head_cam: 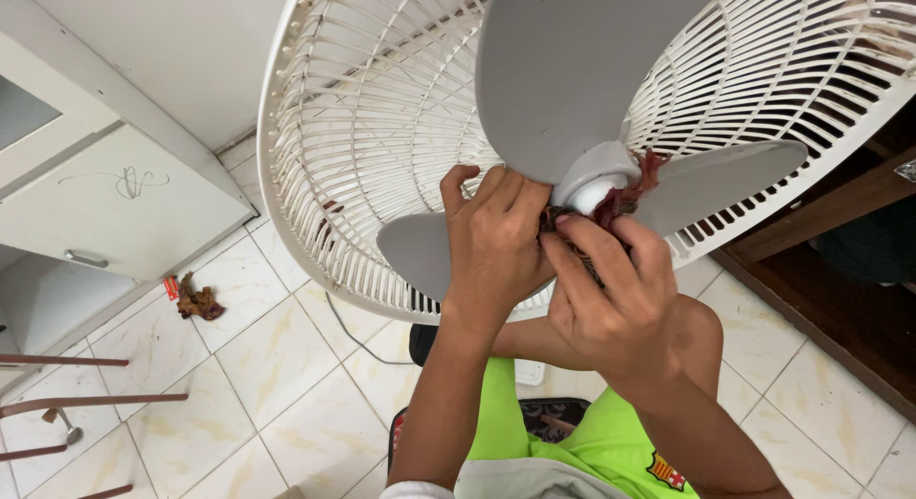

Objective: The person wipes the blades and motor housing of a standing electric fan using a cloth. They rotate the fan head to reach different areas and continue wiping the front grille and control panel.

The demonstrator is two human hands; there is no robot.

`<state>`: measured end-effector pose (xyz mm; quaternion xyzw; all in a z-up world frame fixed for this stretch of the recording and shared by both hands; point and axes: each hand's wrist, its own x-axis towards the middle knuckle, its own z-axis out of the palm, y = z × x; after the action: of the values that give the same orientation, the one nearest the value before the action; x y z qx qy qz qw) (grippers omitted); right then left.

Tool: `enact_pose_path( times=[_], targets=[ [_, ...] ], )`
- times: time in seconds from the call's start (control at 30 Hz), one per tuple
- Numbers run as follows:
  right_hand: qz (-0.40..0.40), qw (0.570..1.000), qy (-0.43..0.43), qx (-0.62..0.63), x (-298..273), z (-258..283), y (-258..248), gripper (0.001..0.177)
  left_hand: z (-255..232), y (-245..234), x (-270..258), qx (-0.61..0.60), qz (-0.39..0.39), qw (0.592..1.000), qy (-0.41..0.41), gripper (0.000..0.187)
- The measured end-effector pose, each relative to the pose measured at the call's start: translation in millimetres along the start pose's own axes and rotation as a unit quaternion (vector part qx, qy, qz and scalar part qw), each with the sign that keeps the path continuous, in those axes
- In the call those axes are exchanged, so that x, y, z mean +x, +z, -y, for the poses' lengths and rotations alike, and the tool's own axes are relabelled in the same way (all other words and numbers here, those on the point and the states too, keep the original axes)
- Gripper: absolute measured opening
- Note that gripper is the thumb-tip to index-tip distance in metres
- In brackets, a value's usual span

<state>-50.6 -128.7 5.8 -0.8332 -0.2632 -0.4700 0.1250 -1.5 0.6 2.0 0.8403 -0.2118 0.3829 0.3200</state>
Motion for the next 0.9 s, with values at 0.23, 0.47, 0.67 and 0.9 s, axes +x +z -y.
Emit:
enact_pose_path(
  times=[0.23, 0.47, 0.67, 0.9],
  targets=[
    [-0.11, 0.985, 0.128, 0.037, -13, -44, 18, 0.041, 5, -9, 1, -0.005, 0.018, 0.999, 0.047, 0.065],
    [-0.17, 0.931, 0.264, 0.187, -50, -16, 50, 0.039, 1, -10, -1, 0.003, 0.08, 0.997, 0.01, 0.064],
    [-0.083, 0.983, 0.151, 0.067, -64, 7, 45, 0.041, 7, -19, -4, -0.058, 0.11, 0.992, 0.002, 0.062],
    [-0.082, 0.978, 0.189, 0.027, -52, -7, 28, 0.044, 4, -18, -5, -0.086, 0.109, 0.99, -0.014, 0.061]
  ],
)
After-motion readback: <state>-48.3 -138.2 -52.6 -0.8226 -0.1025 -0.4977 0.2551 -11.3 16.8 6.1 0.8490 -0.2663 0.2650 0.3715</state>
